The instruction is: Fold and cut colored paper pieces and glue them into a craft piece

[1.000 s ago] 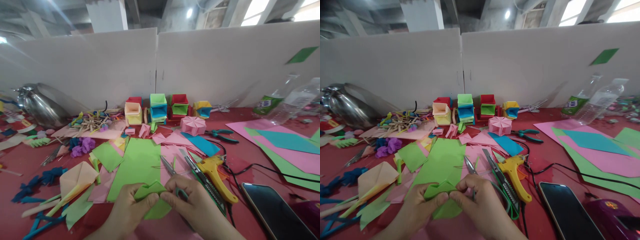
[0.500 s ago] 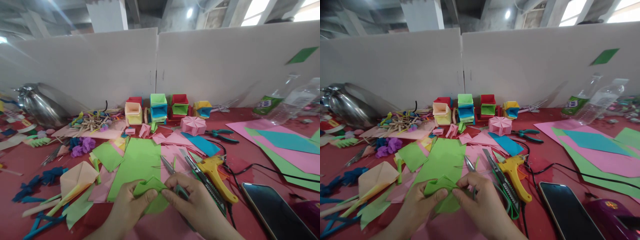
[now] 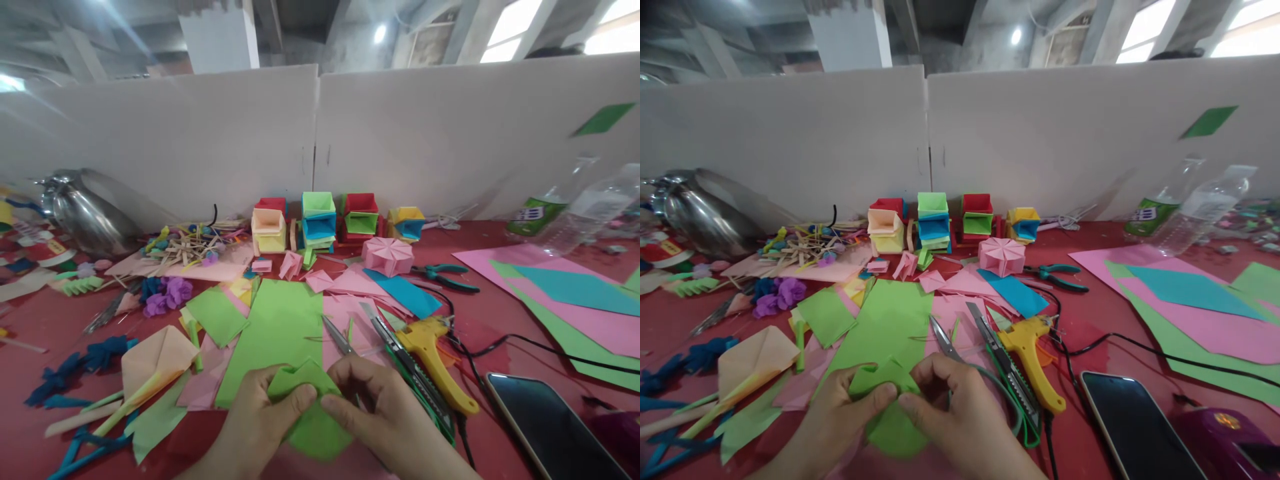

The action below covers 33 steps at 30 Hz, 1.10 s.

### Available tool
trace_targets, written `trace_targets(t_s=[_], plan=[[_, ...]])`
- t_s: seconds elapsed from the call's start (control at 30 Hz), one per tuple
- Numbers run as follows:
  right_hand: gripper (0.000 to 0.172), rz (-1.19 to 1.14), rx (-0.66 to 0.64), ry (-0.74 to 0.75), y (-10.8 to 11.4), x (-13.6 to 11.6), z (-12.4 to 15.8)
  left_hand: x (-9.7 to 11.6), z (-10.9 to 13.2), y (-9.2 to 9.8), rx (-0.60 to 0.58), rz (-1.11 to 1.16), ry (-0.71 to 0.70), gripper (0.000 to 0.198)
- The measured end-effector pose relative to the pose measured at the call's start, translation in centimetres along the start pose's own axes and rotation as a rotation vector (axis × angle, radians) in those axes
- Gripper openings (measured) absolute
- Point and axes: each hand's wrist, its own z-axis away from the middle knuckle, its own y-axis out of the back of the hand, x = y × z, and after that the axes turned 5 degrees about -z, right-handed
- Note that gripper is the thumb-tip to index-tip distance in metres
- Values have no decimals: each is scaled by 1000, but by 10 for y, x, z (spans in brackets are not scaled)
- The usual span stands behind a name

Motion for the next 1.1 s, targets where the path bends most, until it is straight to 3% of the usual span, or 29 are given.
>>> trace_targets(t_s=[0.17, 0.37, 0.53, 0.77, 1.1], plan=[[18, -109, -64, -22, -1, 4, -1, 5, 1, -1, 30, -7, 45, 29], [21, -51, 26, -33, -3, 8, -5, 3, 2, -5, -27, 78, 26, 24], [25, -75, 92, -60, 5, 2, -6, 8, -5, 4, -115, 83, 34, 23], [33, -175, 162, -134, 14, 2, -8, 12, -16, 16, -12, -23, -36, 27], [33, -150, 121, -82, 11, 8, -12, 8, -21, 26, -90, -82, -85, 28]])
